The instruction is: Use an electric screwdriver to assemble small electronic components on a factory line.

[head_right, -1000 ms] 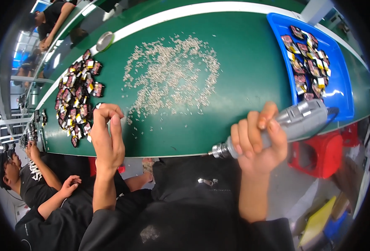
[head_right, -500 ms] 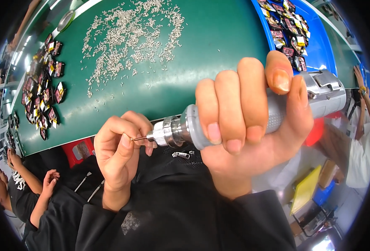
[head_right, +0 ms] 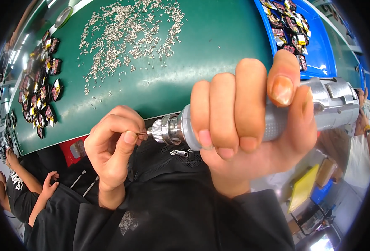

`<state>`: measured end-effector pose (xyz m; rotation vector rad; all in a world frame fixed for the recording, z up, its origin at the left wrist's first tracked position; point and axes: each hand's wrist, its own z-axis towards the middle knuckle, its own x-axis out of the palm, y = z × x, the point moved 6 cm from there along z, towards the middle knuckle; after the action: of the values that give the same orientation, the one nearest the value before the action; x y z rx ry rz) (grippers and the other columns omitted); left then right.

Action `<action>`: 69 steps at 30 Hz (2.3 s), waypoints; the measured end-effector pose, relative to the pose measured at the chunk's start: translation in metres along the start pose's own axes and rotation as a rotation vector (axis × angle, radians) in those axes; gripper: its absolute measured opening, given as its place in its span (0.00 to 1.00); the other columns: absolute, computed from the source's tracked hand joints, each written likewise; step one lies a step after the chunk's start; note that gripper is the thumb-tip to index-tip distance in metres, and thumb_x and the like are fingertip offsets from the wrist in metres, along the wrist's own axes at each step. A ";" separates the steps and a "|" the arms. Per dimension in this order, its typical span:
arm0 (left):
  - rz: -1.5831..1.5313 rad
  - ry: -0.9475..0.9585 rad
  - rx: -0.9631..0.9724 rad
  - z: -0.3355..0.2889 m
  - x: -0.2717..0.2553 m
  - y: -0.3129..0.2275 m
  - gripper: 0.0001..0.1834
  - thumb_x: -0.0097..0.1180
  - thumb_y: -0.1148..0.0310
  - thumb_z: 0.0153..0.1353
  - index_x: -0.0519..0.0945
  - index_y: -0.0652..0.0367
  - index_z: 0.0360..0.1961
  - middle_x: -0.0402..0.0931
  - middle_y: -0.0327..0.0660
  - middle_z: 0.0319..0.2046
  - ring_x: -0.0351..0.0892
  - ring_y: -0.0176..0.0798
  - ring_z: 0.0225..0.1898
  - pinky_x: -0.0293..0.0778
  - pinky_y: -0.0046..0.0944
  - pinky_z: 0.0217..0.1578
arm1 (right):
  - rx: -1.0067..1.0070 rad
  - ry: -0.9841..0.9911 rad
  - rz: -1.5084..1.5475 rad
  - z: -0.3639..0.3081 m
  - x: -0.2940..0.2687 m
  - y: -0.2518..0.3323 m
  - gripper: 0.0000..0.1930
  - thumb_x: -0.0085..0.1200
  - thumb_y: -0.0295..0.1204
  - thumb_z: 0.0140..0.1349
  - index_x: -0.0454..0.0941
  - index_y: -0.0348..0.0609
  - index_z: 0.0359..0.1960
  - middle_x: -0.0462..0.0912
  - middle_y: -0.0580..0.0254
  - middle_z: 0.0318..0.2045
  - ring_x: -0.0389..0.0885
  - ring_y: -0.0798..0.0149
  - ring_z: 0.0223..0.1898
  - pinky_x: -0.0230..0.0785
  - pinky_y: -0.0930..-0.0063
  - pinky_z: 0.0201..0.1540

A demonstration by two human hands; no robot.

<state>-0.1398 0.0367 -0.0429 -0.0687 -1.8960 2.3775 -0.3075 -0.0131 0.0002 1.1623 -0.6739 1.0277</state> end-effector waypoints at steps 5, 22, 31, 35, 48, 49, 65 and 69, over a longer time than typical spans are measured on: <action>0.239 0.044 0.157 0.007 0.006 -0.007 0.04 0.56 0.85 0.50 0.74 0.69 0.26 0.73 0.45 0.23 0.71 0.39 0.23 0.67 0.34 0.24 | -0.002 0.002 -0.020 0.001 -0.006 -0.001 0.08 0.44 0.32 0.66 0.66 0.41 0.33 0.63 0.71 0.13 0.63 0.74 0.12 0.62 0.77 0.23; 0.734 0.049 0.167 0.116 -0.032 -0.034 0.03 0.54 0.77 0.58 0.76 0.67 0.29 0.76 0.45 0.22 0.74 0.41 0.21 0.69 0.36 0.25 | -0.101 -0.380 -0.049 0.001 -0.061 0.009 0.07 0.43 0.34 0.65 0.63 0.46 0.31 0.58 0.71 0.12 0.57 0.73 0.11 0.58 0.74 0.21; 0.823 0.018 0.248 0.322 -0.003 0.049 0.13 0.56 0.74 0.56 0.74 0.66 0.43 0.78 0.47 0.29 0.78 0.43 0.32 0.74 0.38 0.35 | -0.054 -0.351 0.040 0.010 -0.082 0.002 0.08 0.45 0.34 0.63 0.65 0.46 0.30 0.61 0.68 0.13 0.58 0.71 0.13 0.58 0.71 0.24; 1.041 0.007 0.193 0.368 0.046 0.075 0.23 0.62 0.63 0.53 0.72 0.64 0.46 0.73 0.50 0.40 0.73 0.50 0.45 0.70 0.46 0.46 | -0.041 -0.347 0.018 0.007 -0.081 0.003 0.09 0.43 0.34 0.65 0.64 0.45 0.30 0.60 0.68 0.11 0.58 0.71 0.11 0.61 0.71 0.22; 1.136 0.219 0.652 0.346 0.052 0.047 0.16 0.51 0.77 0.58 0.75 0.70 0.47 0.74 0.55 0.46 0.71 0.57 0.47 0.69 0.46 0.51 | -0.010 -0.293 0.030 0.012 -0.080 0.008 0.11 0.45 0.35 0.66 0.61 0.45 0.29 0.60 0.70 0.13 0.59 0.74 0.12 0.61 0.73 0.21; 1.112 0.219 0.660 0.319 0.056 0.030 0.17 0.50 0.78 0.59 0.74 0.69 0.50 0.74 0.53 0.48 0.72 0.55 0.48 0.68 0.44 0.52 | -0.012 -0.265 0.024 0.013 -0.081 0.012 0.10 0.44 0.35 0.66 0.61 0.45 0.29 0.61 0.70 0.13 0.60 0.73 0.12 0.61 0.73 0.21; 0.943 0.509 0.442 0.065 0.084 0.000 0.23 0.56 0.80 0.41 0.75 0.80 0.43 0.74 0.57 0.46 0.73 0.52 0.46 0.77 0.41 0.41 | 0.100 -0.181 0.057 -0.051 -0.065 0.006 0.07 0.41 0.32 0.65 0.64 0.44 0.31 0.63 0.68 0.13 0.59 0.72 0.11 0.60 0.74 0.20; 0.961 0.485 0.488 0.066 0.084 -0.001 0.18 0.56 0.81 0.41 0.78 0.78 0.37 0.76 0.54 0.43 0.75 0.48 0.43 0.79 0.38 0.34 | 0.131 -0.182 -0.047 -0.050 -0.067 -0.001 0.09 0.40 0.36 0.67 0.64 0.46 0.32 0.63 0.71 0.13 0.61 0.74 0.11 0.62 0.76 0.21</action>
<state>-0.2298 -0.0180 -0.0245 -1.6476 -1.1115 2.8475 -0.3379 0.0146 -0.0726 1.3916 -0.7271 0.9447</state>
